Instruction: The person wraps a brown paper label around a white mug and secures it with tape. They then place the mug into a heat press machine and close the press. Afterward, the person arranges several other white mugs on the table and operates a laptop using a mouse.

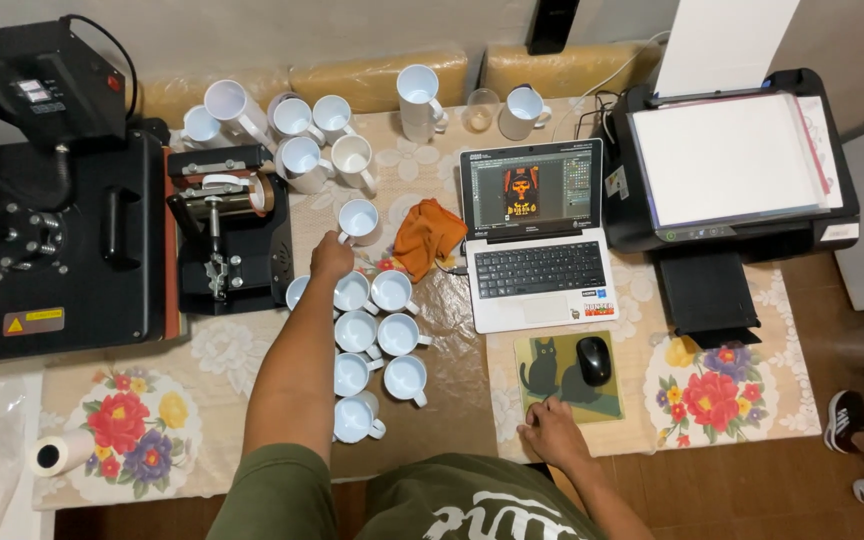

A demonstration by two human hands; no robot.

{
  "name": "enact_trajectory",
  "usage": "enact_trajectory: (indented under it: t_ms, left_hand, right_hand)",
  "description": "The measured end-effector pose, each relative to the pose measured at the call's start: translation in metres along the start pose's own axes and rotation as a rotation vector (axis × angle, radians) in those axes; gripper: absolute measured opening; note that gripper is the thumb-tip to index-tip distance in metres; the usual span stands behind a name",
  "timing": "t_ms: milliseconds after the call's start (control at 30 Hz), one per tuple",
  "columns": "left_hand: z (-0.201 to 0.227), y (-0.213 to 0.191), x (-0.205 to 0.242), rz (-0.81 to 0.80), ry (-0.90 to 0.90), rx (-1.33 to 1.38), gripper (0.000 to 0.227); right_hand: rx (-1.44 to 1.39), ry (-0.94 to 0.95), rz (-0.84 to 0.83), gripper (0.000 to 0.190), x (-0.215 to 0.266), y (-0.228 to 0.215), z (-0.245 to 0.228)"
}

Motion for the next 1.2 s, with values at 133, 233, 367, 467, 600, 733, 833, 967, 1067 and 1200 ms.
enact_trajectory:
  t_ms: [133,233,367,467,600,733,833,967,1067,1200]
  left_hand:
    - [0.005,-0.016,0.017,0.051,-0.011,0.049,0.039]
    - [0.007,-0.022,0.042,0.128,-0.034,0.210,0.054]
    - [0.018,-0.009,0.136,0.421,0.213,0.384,0.042]
    - [0.024,0.046,0.210,0.445,0.539,0.314,0.043]
    - [0.027,0.134,0.307,0.098,0.806,0.006,0.043]
    - [-0.001,0.221,0.308,0.072,1.018,-0.088,0.033]
    - [-0.027,0.274,0.283,0.069,0.864,-0.317,0.041]
    - [-0.047,0.301,0.269,0.055,0.675,-0.750,0.088]
    - [-0.054,0.300,0.273,0.007,0.659,-0.781,0.086]
    - [-0.035,0.262,0.308,-0.146,0.598,-0.776,0.075]
  right_hand:
    - [0.004,0.012,-0.015,0.027,-0.006,-0.004,0.002]
    - [0.014,-0.003,-0.001,0.029,-0.015,-0.004,0.009]
    - [0.021,-0.064,0.034,0.032,-0.029,-0.001,0.020]
    - [0.041,-0.055,-0.004,0.034,-0.032,-0.009,0.014]
    - [0.030,-0.073,-0.062,0.034,-0.030,-0.012,0.008]
    - [0.013,-0.081,-0.064,0.035,-0.031,-0.012,0.009]
    - [0.015,-0.098,-0.051,0.033,-0.027,-0.012,0.009]
    - [-0.028,-0.107,-0.038,0.031,-0.025,-0.017,0.009]
    - [-0.054,-0.115,-0.048,0.029,-0.022,-0.016,0.009]
    - [-0.065,-0.191,-0.060,0.018,-0.019,-0.028,0.001]
Point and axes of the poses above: each hand's wrist, its own x-axis away from the middle knuckle, its own y-axis out of the palm, z = x × y, the point moved 8 cm from there along -x, towards the middle knuckle, and after that the axes turned 15 degrees about -y, right-handed, at the moved point
